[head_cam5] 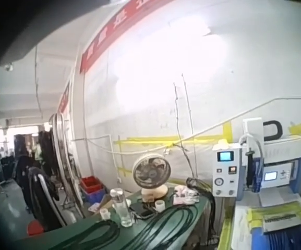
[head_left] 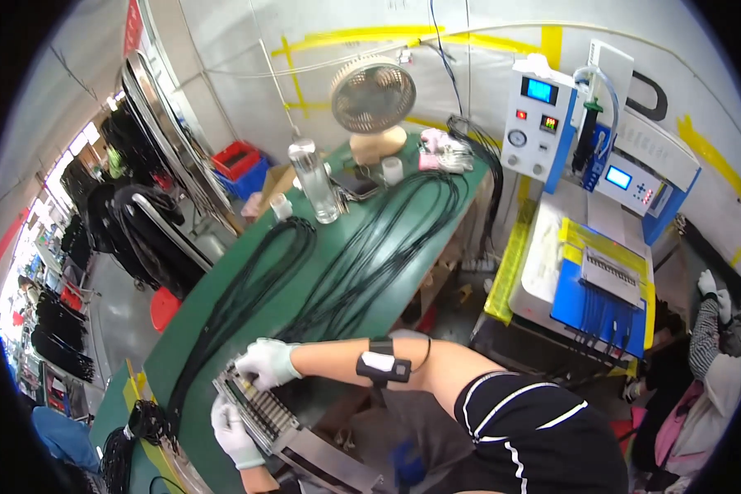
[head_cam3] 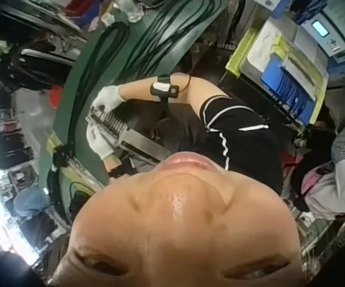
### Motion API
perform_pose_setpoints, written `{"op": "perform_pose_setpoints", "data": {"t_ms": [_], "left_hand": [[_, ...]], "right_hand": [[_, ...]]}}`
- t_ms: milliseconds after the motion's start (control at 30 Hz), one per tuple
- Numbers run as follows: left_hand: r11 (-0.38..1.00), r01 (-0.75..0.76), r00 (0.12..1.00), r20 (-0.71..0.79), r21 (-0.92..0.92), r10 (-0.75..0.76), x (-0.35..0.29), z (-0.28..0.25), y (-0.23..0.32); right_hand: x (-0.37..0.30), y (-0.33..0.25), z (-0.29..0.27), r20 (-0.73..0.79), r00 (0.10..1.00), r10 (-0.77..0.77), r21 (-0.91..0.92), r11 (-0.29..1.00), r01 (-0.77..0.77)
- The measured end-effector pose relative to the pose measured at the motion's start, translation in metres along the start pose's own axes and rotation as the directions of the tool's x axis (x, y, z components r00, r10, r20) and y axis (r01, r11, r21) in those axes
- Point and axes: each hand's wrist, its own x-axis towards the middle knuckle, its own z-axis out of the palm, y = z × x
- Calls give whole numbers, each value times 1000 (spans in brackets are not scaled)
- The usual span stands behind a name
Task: Arrange wires into a connector jig and process them at a factory workbench.
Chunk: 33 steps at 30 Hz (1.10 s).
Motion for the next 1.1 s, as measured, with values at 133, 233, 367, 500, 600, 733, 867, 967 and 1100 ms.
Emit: {"op": "perform_pose_setpoints", "data": {"t_ms": [133, 233, 367, 500, 600, 733, 867, 967, 1100], "left_hand": [[976, 130, 991, 9, -175, -130, 4, -2, 2], [967, 114, 992, -33, -226, -125, 9, -4, 0], [998, 1, 996, -85, 66, 5, 9, -9, 7], [993, 112, 990, -84, -46, -116, 2, -13, 5], [993, 115, 990, -80, 23, -113, 5, -19, -1], [906, -62, 997, -12, 419, 74, 11, -17, 10], [941, -57, 998, 7, 333, 58, 12, -23, -2], [992, 44, 998, -41, 119, -39, 8, -17, -2], [980, -4, 1000, 8, 200, 2, 6, -20, -21]], "right_hand": [[0, 6, 0, -38, 999, -5, 38, 999, 6], [5, 6, -1, -74, 996, -46, 129, 990, 55], [2, 8, -3, -81, 997, -7, 58, 998, 12], [2, 15, 0, -58, 998, 16, 21, 1000, -15], [2, 9, 1, -64, 998, -5, 68, 998, 9], [7, 18, -4, -35, 998, -44, -84, 996, 41], [11, 19, 1, -57, 996, -65, -106, 993, 59], [7, 18, 9, -159, 977, -145, -105, 986, 129], [5, 6, -3, -65, 995, -74, -174, 983, 62]]}}
